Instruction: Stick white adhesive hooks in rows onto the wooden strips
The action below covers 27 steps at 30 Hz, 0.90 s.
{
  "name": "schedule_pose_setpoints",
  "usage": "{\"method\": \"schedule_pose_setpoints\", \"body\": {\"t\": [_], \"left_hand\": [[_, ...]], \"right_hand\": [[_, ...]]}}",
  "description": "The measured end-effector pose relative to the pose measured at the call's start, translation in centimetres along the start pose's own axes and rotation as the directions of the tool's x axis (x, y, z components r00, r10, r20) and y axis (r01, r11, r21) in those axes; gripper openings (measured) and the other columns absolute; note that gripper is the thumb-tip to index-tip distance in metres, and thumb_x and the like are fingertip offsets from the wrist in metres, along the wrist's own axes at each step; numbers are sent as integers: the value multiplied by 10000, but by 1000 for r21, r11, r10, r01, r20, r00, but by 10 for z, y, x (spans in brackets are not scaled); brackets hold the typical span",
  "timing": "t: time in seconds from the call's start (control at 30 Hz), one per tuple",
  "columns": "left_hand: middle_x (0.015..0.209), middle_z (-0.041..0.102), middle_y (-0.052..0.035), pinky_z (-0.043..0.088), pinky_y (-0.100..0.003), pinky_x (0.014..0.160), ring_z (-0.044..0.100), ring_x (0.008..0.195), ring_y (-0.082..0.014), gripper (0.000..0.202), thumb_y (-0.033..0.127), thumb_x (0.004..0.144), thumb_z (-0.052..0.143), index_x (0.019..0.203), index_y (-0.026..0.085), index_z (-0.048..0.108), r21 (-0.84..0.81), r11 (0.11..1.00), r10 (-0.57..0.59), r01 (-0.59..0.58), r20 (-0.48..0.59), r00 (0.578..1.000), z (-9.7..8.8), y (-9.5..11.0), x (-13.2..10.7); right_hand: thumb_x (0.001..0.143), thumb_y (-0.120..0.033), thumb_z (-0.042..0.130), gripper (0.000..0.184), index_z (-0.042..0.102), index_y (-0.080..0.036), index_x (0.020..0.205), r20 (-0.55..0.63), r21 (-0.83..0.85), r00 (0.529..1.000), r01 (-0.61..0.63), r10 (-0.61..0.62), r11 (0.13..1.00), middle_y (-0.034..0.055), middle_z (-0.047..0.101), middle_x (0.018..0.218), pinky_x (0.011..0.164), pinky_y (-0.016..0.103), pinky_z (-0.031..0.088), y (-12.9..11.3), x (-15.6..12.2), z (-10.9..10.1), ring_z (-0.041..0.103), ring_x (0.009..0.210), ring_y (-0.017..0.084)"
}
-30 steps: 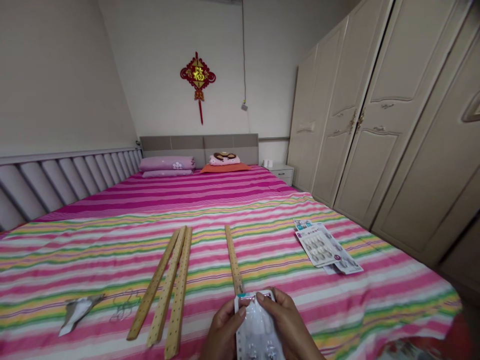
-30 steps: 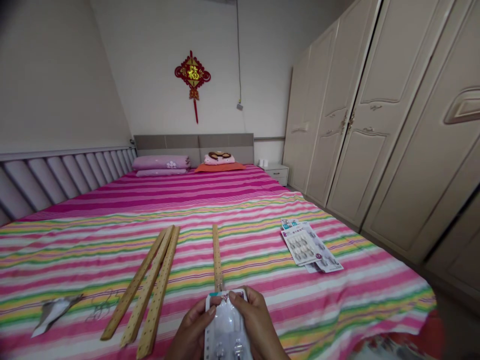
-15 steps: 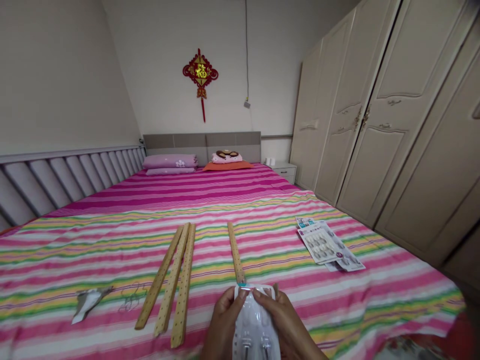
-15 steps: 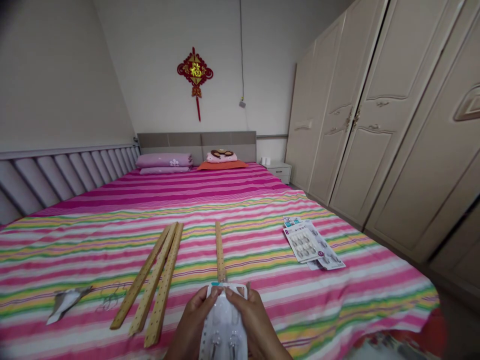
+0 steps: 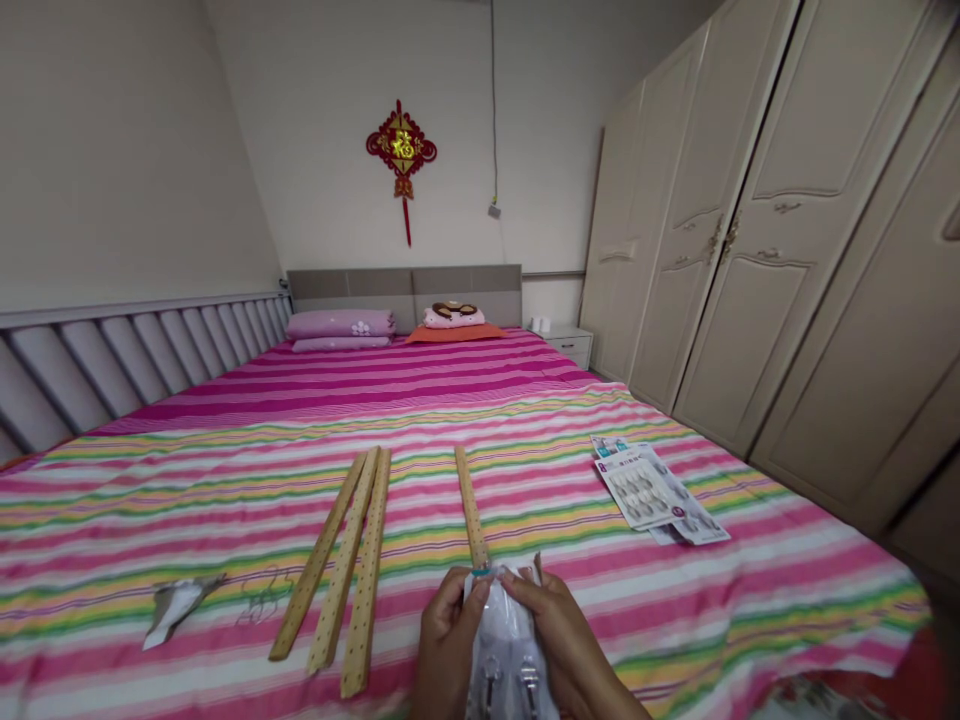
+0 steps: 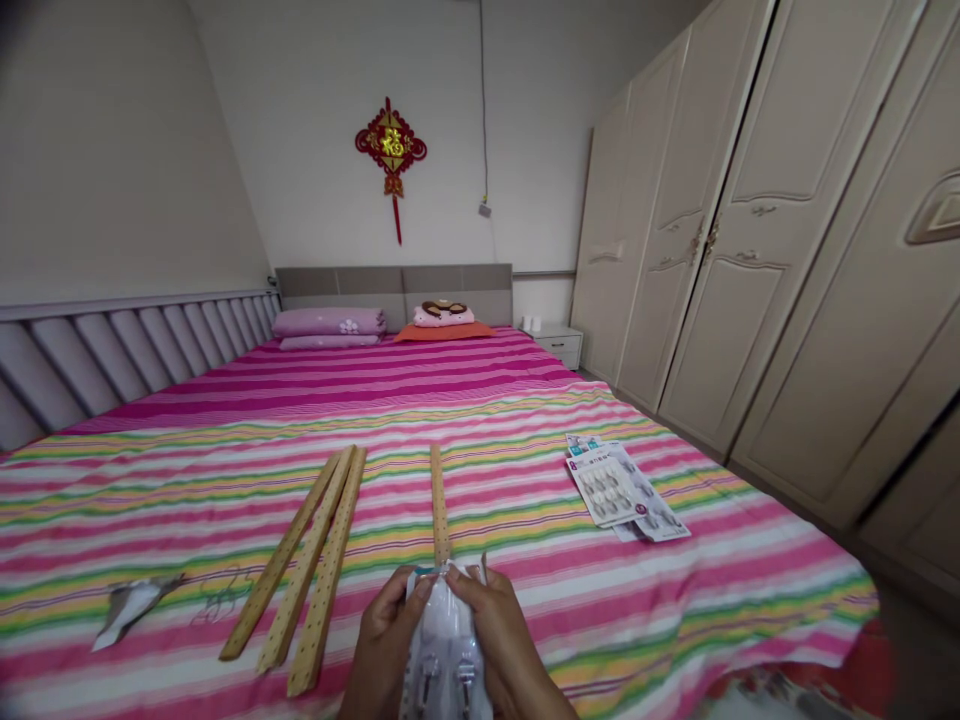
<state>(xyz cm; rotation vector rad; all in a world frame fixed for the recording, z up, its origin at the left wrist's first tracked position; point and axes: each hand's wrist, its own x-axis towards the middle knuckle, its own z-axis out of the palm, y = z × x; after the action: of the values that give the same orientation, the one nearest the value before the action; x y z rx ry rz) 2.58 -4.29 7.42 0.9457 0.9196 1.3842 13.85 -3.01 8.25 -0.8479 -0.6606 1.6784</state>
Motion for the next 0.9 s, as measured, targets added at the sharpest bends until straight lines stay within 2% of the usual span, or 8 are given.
{"method": "schedule_pose_setpoints", "body": {"t": [0.2,0.3,0.43,0.5,0.57,0.63,0.8,0.9], "left_hand": [[761,601,-7,430,-231,682,542,744,-155,181,326,738,648,811,164,682,119,985,124,-125,14,992,-3,5,-1],[767,617,-22,435,-252,686,558,758,-168,195,310,733,657,851,156,675,80,995,49,-57,94,994,-7,1,4],[738,630,-17,436,-261,644,569,686,-155,167,284,705,686,823,169,661,45,997,-70,62,213,974,-14,0,15],[753,623,-19,437,-265,680,571,721,-159,129,273,703,686,781,170,677,128,992,-21,-8,228,973,-16,4,19],[790,610,-24,430,-274,754,570,804,-174,101,260,711,676,765,176,696,220,965,90,-142,228,969,-15,9,21],[821,596,-21,420,-279,806,563,858,-179,86,251,731,653,775,194,700,243,940,188,-240,219,957,-13,11,22],[863,609,-16,429,-293,833,572,892,-182,77,250,770,608,802,221,671,217,936,243,-278,173,954,-13,3,17],[882,635,-34,437,-313,835,577,901,-196,102,251,789,583,823,225,676,289,895,294,-341,194,936,-16,0,12]], "right_hand": [[543,-322,794,256,660,-111,598,-79,-5,997,-12,12,1000,13,635,481,506,234,414,4,2,-1,569,445,139],[557,-338,788,280,686,-98,660,-49,-29,999,12,-14,1000,28,647,501,517,251,425,1,0,-1,579,454,152],[564,-334,788,289,692,-98,702,-39,-91,999,24,-27,996,38,662,532,513,265,430,-3,-1,-3,592,465,169],[559,-325,794,267,672,-106,649,-55,-103,998,24,-30,994,20,638,505,491,250,415,-3,0,-4,573,451,153],[569,-325,790,259,649,-111,610,-72,-93,997,19,-25,996,2,606,484,475,236,398,-2,2,-4,550,440,135],[574,-325,789,263,642,-111,614,-68,-73,998,13,-18,997,-4,593,493,481,233,398,0,3,-4,541,445,126],[545,-356,801,309,660,-100,643,-47,-43,999,19,-21,999,15,615,552,544,246,423,0,5,0,545,487,124],[506,-353,821,323,653,-104,626,-67,-15,997,-26,25,1000,14,617,550,540,239,414,2,5,1,556,510,133]]}}
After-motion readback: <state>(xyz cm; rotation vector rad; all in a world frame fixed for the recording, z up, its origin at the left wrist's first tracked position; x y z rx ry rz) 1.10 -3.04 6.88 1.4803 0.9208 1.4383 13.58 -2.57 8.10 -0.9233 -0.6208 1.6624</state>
